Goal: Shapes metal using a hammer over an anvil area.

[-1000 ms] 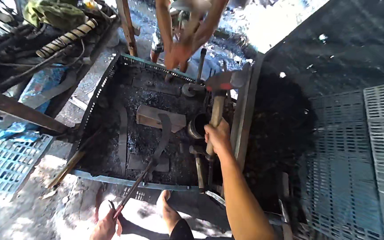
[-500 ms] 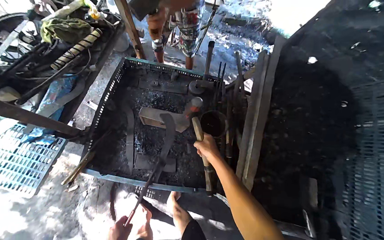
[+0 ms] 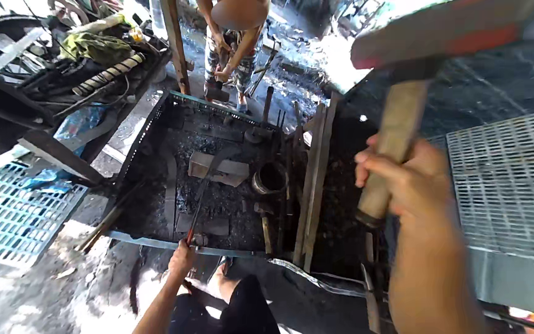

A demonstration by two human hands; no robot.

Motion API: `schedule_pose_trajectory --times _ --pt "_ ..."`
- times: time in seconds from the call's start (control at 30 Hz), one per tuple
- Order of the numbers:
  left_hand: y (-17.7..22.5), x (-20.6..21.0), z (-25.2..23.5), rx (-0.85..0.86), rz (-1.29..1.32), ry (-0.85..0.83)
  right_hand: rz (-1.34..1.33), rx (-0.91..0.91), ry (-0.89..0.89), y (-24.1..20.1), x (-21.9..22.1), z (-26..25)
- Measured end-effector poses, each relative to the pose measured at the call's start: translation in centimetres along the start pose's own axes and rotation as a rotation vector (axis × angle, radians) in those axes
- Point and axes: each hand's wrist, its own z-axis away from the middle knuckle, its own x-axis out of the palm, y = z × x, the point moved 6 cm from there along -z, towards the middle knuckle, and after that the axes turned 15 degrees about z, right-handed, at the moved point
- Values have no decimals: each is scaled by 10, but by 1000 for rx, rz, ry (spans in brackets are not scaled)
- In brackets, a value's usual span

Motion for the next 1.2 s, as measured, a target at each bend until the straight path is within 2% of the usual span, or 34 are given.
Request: schedule_pose_trajectory --times 0.07,0.13,0.23,0.27,0.33,0.4,0.43,0.47,0.5,0.57,0.63,0.7,0.8,0.87,0.9,0.93,1.0,1.07,1.1,1.2 --pt "-11 -2 7 -36 -173 76 -28 -68 47 -29 -10 -16" --pt "-28 -1 11 -104 -259 106 -47 -139 100 -42 0 -34" --pt "-43 6 21 -193 -251 109 -25 -178 136 -12 70 -59" --pt "-44 10 23 -207 -227 112 -6 -147 144 17 109 -64" --pt "-53 23 27 -230 -216 112 118 13 85 106 213 -56" --pt "-61 33 21 -230 -200 135 311 255 -172 207 327 -30" --pt "-65 38 21 -237 -204 143 389 359 -316 246 370 -16" --pt "-67 40 29 -241 -206 141 451 408 -416 264 391 -7" --pt "-63 37 35 -239 -207 140 471 434 -494 254 389 -14" --pt "-57 28 48 -217 -199 167 480 329 -502 183 338 -53" --pt "-63 30 60 -240 -191 155 445 164 -391 118 273 -77" --pt "-76 37 57 -263 -173 140 375 14 -267 66 226 -92" --pt "-85 40 47 -279 -167 132 323 -98 -39 30 203 -100" --pt "-86 41 45 -294 -179 134 321 -67 43 54 225 -90" --pt "-88 42 43 -295 -176 140 314 -29 35 82 249 -81" --pt "-91 44 42 -289 -165 146 316 47 -28 119 281 -68" --pt "-95 45 39 -284 -151 160 363 305 -289 212 358 -29" --pt "-94 46 46 -299 -151 154 328 539 -517 275 404 3" --pt "-92 43 52 -309 -156 152 278 578 -545 275 400 5" --pt "-103 42 58 -306 -186 190 240 403 -439 195 320 -37"
